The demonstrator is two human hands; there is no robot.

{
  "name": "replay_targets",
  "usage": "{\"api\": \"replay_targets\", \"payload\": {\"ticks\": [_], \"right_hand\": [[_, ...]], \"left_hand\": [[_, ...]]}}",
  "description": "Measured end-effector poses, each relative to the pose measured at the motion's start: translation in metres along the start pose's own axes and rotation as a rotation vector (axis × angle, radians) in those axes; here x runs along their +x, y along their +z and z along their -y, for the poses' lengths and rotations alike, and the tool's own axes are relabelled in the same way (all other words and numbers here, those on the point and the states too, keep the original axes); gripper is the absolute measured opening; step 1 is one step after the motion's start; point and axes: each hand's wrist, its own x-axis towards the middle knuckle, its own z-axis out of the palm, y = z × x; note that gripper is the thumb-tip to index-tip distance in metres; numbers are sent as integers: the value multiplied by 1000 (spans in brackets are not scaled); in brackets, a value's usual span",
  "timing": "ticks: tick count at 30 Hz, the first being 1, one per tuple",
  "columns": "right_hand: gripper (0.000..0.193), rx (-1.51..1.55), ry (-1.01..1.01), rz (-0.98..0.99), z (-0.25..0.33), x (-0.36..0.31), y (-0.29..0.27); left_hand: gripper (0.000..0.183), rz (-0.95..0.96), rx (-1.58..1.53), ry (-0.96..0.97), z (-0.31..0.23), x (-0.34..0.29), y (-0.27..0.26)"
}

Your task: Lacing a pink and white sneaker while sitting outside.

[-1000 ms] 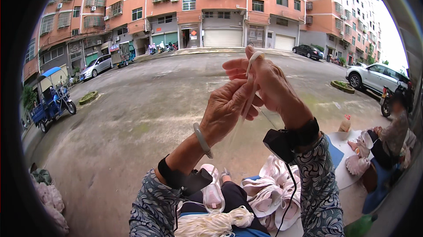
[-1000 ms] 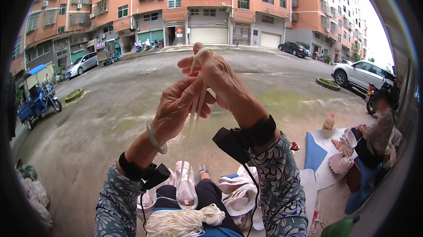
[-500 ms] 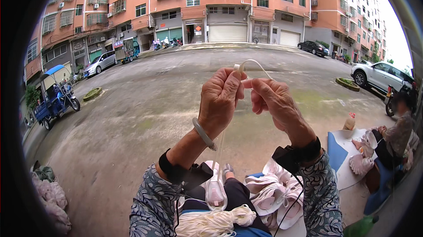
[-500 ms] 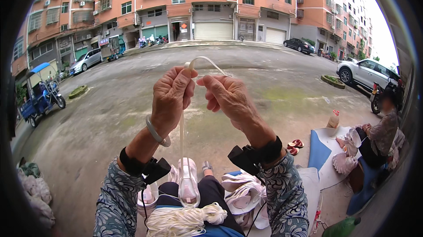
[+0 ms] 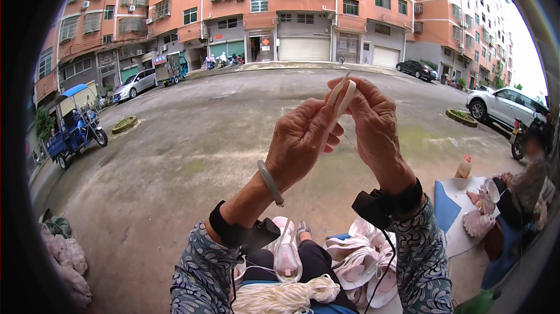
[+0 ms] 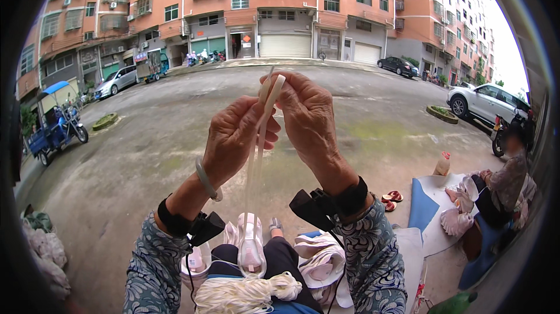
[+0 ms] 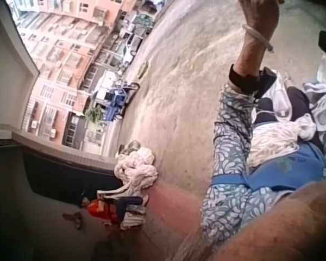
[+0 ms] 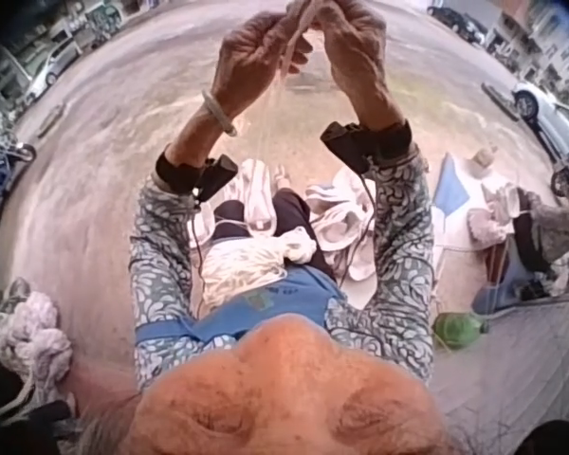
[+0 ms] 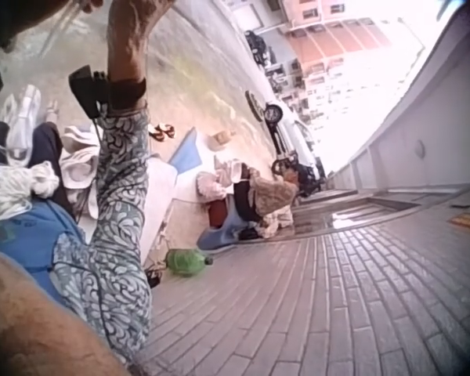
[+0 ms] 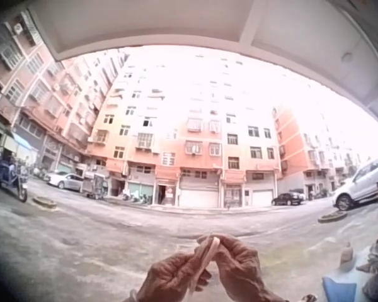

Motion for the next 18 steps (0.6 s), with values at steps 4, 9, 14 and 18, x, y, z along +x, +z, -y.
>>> {"api": "replay_targets", "payload": {"ticks": [4,9,14,18], "right_hand": [[30,-32,3,6,11,5,1],[31,-22,6,24,18,9,5],[30,-6,22,-19,20,16,13],[28,290,26,158,17,15,-37]], "left_hand": [[35,62,-16,-51,-5,0,-1],[35,52,-5,22,-3,1,-8],[34,-19,-4,-9,-5,5,-15],[32,-151,-64,2,-10,-13,-38]]}}
